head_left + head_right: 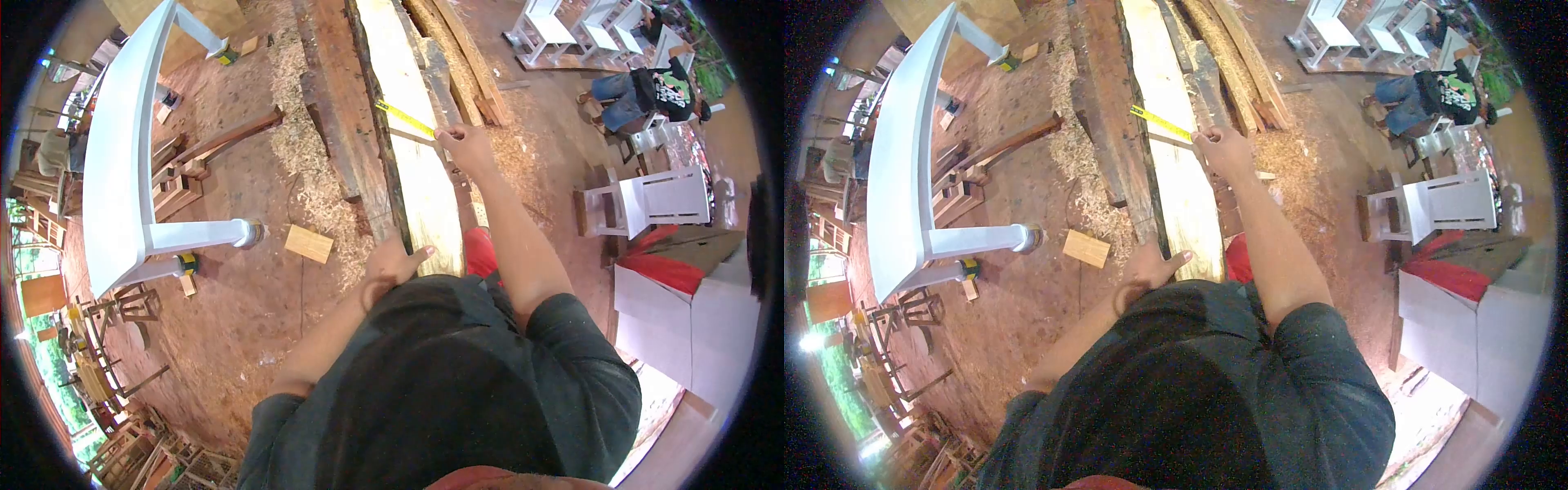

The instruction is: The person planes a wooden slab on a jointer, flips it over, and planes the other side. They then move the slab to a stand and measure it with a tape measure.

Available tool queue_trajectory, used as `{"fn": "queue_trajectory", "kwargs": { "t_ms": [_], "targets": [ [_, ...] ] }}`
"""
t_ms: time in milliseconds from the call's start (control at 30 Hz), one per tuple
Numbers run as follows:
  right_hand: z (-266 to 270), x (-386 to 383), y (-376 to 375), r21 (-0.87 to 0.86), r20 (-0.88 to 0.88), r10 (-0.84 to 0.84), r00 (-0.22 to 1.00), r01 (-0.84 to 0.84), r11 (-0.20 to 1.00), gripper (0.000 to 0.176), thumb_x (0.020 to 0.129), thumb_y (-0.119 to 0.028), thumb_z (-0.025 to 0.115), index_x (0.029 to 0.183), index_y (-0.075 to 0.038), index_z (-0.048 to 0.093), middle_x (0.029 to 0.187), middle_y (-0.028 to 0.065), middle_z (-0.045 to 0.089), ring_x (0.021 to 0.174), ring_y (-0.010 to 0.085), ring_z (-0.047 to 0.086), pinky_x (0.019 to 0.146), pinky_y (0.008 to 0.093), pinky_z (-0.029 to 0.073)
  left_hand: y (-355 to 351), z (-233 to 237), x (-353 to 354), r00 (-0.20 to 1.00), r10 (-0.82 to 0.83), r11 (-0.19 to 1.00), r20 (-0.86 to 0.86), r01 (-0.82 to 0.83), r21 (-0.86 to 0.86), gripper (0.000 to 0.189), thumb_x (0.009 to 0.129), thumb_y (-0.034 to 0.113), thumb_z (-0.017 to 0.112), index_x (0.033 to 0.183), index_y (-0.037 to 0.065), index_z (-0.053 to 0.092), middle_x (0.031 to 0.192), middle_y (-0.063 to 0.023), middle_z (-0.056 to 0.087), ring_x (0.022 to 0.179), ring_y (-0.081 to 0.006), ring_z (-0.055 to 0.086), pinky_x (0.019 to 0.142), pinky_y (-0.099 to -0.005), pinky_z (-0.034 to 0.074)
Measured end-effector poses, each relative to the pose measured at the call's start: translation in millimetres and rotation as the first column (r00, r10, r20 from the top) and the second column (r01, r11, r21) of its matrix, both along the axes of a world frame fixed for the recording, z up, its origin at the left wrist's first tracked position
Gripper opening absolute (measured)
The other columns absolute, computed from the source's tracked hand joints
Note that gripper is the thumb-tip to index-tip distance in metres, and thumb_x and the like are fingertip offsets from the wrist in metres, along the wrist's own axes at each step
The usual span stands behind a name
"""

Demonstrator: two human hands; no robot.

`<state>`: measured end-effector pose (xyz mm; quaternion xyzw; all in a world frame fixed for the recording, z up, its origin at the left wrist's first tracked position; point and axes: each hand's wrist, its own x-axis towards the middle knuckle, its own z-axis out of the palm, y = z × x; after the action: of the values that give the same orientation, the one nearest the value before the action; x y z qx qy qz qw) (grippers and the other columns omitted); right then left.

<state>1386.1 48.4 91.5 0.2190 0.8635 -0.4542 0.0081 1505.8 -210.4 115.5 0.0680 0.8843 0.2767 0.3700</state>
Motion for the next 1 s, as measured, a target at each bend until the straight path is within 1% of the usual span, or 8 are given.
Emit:
{"fn": "queue_trajectory", "kwargs": {
  "t_ms": [133, 333, 433, 533, 633, 767, 867, 1000],
  "targets": [
    [7.9, 6.3, -2.5, -0.186, -0.008, -0.054, 0.999, 0.052, 0.981, 0.05, 0.089, -0.048, 0.081, 0.116, -0.006, 0.078, 0.101, 0.0172, 0.078, 0.095, 0.0266, 0.073, 0.088, 0.039, 0.056, -1.7, 0.4, 0.7, 1.0, 0.001, 1.0, -0.028, -0.001, 0.016, 0.102, 0.088, 0.065, 0.074, 0.134, -0.02, 0.044, 0.112, -0.0418, 0.068, 0.111, -0.0545, 0.068, 0.097, -0.055, 0.054],
    [63.3, 44.6, -43.6, -0.553, 0.018, -0.04, 0.999, 0.044, 0.832, 0.076, 0.086, -0.041, 0.086, 0.147, -0.006, 0.055, 0.123, 0.0194, 0.069, 0.096, 0.0218, 0.07, 0.077, 0.0363, 0.058, -1.8, 4.5, -1.1, 1.0, -0.012, 1.0, 0.004, 0.012, 0.006, 0.103, 0.086, 0.067, 0.075, 0.134, -0.02, 0.044, 0.111, -0.042, 0.068, 0.109, -0.0554, 0.068, 0.095, -0.0557, 0.054],
    [38.9, 59.7, -59.1, -0.562, -0.059, 0.152, 0.987, -0.159, 0.812, 0.067, 0.087, -0.03, 0.086, 0.142, -0.003, 0.057, 0.108, 0.0138, 0.067, 0.078, 0.0143, 0.068, 0.061, 0.0303, 0.057, -0.6, 3.0, -0.9, 1.0, -0.005, 1.0, 0.008, 0.005, -0.005, 0.104, 0.085, 0.068, 0.075, 0.134, -0.018, 0.045, 0.11, -0.0416, 0.068, 0.108, -0.0551, 0.068, 0.095, -0.0557, 0.054],
    [22.6, 77.1, -76.2, -0.625, 0.042, 0.268, 0.963, -0.184, 0.759, 0.058, 0.09, -0.027, 0.083, 0.136, 0.0, 0.06, 0.102, 0.0102, 0.067, 0.072, 0.0126, 0.067, 0.056, 0.0274, 0.056, -3.3, -4.7, 2.4, 0.999, 0.016, 0.999, -0.031, -0.014, 0.039, 0.104, 0.084, 0.069, 0.076, 0.133, -0.017, 0.046, 0.109, -0.041, 0.069, 0.108, -0.0546, 0.069, 0.094, -0.0558, 0.054],
    [47.0, 77.9, -69.7, -0.661, 0.082, 0.271, 0.959, -0.151, 0.735, 0.049, 0.096, -0.027, 0.077, 0.133, -0.001, 0.06, 0.105, 0.0113, 0.07, 0.087, 0.0175, 0.071, 0.058, 0.0311, 0.058, -6.5, -10.4, 2.4, 0.998, 0.034, 0.995, -0.053, -0.029, 0.098, 0.104, 0.083, 0.07, 0.077, 0.134, -0.016, 0.046, 0.11, -0.0404, 0.068, 0.108, -0.0539, 0.069, 0.095, -0.0557, 0.053],
    [5.7, 68.9, -49.7, -0.92, 0.029, 0.111, 0.993, -0.017, 0.392, 0.03, 0.103, -0.025, 0.068, 0.123, -0.004, 0.061, 0.101, 0.0125, 0.07, 0.088, 0.0228, 0.074, 0.061, 0.0368, 0.065, -7.9, -11.1, -0.9, 0.999, 0.016, 0.997, -0.03, -0.014, 0.08, 0.106, 0.082, 0.071, 0.077, 0.137, -0.015, 0.045, 0.115, -0.0387, 0.068, 0.111, -0.0524, 0.068, 0.098, -0.0548, 0.053],
    [-2.5, 66.1, -46.7, -0.942, 0.018, 0.087, 0.996, -0.013, 0.334, 0.032, 0.104, -0.027, 0.065, 0.126, -0.004, 0.06, 0.101, 0.0131, 0.07, 0.089, 0.0244, 0.074, 0.061, 0.0367, 0.065, -8.2, -0.5, -3.2, 1.0, 0.027, 0.998, 0.008, -0.027, 0.061, 0.106, 0.082, 0.072, 0.076, 0.137, -0.013, 0.046, 0.117, -0.036, 0.069, 0.112, -0.0503, 0.069, 0.098, -0.0541, 0.053],
    [0.5, 65.9, -50.7, -0.925, 0.007, 0.105, 0.994, -0.033, 0.379, 0.033, 0.105, -0.028, 0.064, 0.127, -0.003, 0.058, 0.102, 0.0155, 0.069, 0.089, 0.0254, 0.074, 0.064, 0.0384, 0.067, -8.7, -2.8, -2.7, 0.999, 0.035, 0.999, 0.012, -0.035, 0.04, 0.102, 0.081, 0.073, 0.076, 0.135, -0.009, 0.048, 0.117, -0.0325, 0.07, 0.113, -0.0466, 0.07, 0.098, -0.0532, 0.054]
  ]
}}
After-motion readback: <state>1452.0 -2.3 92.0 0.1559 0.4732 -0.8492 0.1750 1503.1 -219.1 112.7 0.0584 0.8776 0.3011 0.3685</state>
